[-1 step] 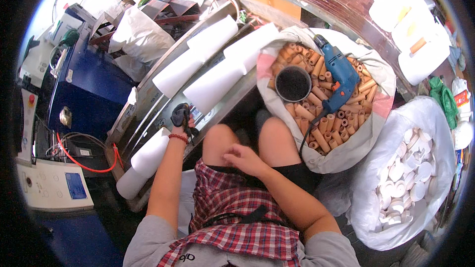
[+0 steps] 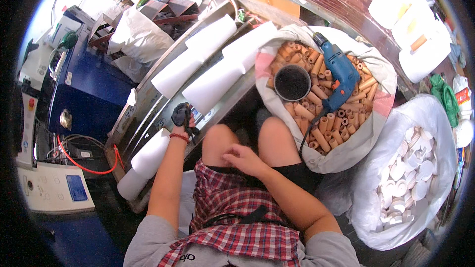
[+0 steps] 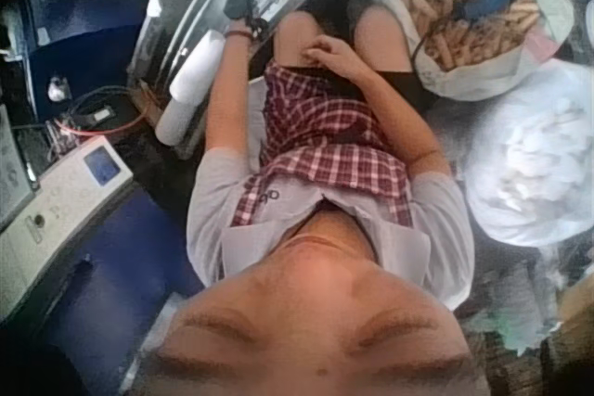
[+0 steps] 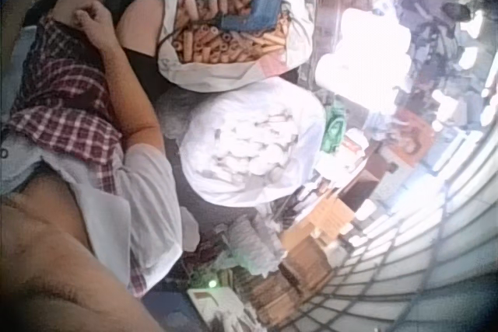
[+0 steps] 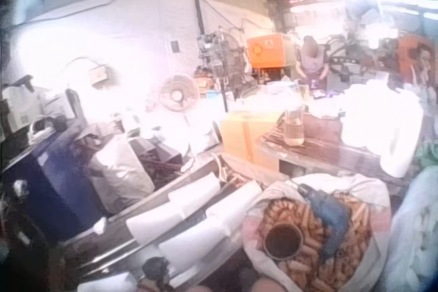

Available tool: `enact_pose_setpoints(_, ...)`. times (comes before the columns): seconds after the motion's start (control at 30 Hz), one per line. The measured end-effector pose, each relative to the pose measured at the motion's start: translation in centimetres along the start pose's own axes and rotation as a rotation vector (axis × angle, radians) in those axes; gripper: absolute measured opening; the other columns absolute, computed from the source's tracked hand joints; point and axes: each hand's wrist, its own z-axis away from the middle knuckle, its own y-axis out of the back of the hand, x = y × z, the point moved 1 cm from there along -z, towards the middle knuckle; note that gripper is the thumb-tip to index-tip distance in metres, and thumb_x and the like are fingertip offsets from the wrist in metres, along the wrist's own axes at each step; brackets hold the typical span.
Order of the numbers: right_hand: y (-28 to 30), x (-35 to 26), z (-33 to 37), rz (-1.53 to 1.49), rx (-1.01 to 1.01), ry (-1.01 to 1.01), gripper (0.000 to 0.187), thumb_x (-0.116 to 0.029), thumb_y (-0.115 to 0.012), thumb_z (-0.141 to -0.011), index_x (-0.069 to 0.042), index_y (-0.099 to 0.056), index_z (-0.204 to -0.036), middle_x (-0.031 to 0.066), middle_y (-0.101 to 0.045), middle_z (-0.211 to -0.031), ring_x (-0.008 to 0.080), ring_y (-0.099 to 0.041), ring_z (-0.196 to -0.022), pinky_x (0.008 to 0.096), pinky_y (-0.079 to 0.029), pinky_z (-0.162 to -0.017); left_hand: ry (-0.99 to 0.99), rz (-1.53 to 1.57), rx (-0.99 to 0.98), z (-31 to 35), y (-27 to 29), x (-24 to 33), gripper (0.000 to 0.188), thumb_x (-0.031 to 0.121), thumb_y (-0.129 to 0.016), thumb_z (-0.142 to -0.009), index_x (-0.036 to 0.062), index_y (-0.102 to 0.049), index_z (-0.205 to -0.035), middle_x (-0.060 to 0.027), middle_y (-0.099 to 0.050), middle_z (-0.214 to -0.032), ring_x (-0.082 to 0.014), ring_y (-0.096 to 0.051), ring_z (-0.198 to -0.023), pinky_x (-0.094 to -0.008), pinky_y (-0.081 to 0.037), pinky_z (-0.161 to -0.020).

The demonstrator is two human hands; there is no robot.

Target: The person assembles plastic jugs by drilling a hole into a wooden plug within a cylinder, wiping the exterior with a cloth, and inserting a wooden handle into the side.

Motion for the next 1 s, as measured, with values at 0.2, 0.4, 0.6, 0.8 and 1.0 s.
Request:
enact_pose_setpoints(0.2,0.1,0.2,-0.5,0.008,-0.009,0.011,0.018,-0.015,-0.059,-0.088,0.001,-0.060,-0.097,0.0065,-0.064,-0.086,0.0131,-0.060,-0.080,0.0266,-0.049,-0.072,-0.364,-0.574,0.217,-1.4,-3.7,-0.7,0.015,0.017,-0.056,-0.083,0.0067,-0.063,-0.092,-0.0046,-0.058,-0.077,-0.0175,-0.054,-0.064,-0.0300,-0.044,-0.057)
enact_pose_setpoints(0.4,0.1,-0.7,-0.2,0.058,-0.038,0.017,0.018,-0.014,-0.058,-0.088,0.001,-0.060,-0.097,0.0062,-0.064,-0.086,0.0119,-0.060,-0.080,0.0260,-0.049,-0.073,-0.384,-0.578,0.299,0.1,-6.8,-0.6,0.023,-0.005,-0.051,-0.082,-0.0033,-0.060,-0.103,-0.0079,-0.064,-0.095,-0.0165,-0.061,-0.085,-0.0294,-0.049,-0.078)
enact_pose_setpoints(0.6,0.1,-0.4,-0.2,0.062,-0.048,0.021,0.017,-0.014,-0.058,-0.088,0.001,-0.060,-0.098,0.0053,-0.064,-0.085,0.0107,-0.059,-0.079,0.0256,-0.048,-0.072,-0.490,-0.595,0.392,-1.7,-5.1,-1.8,0.015,0.004,-0.054,-0.086,-0.0032,-0.062,-0.096,-0.0085,-0.065,-0.085,-0.0161,-0.060,-0.077,-0.0297,-0.049,-0.068)
enact_pose_setpoints(0.8,-0.1,-0.6,-0.2,0.040,-0.063,0.024,0.017,-0.014,-0.058,-0.088,0.001,-0.060,-0.097,0.0047,-0.064,-0.084,0.0100,-0.058,-0.077,0.0253,-0.048,-0.070,-0.404,-0.601,0.207,-0.4,-6.1,-0.6,0.015,0.004,-0.053,-0.086,-0.0027,-0.061,-0.097,-0.0073,-0.063,-0.088,-0.0148,-0.060,-0.075,-0.0284,-0.050,-0.067)
enact_pose_setpoints(1.0,0.0,-0.4,-0.2,0.073,-0.047,0.025,0.017,-0.014,-0.058,-0.088,0.001,-0.061,-0.096,0.0050,-0.064,-0.083,0.0100,-0.058,-0.077,0.0253,-0.048,-0.070,-0.346,-0.658,0.351,-0.2,-6.4,-0.7,0.016,0.005,-0.053,-0.086,-0.0040,-0.060,-0.098,-0.0087,-0.063,-0.088,-0.0158,-0.059,-0.076,-0.0301,-0.049,-0.066)
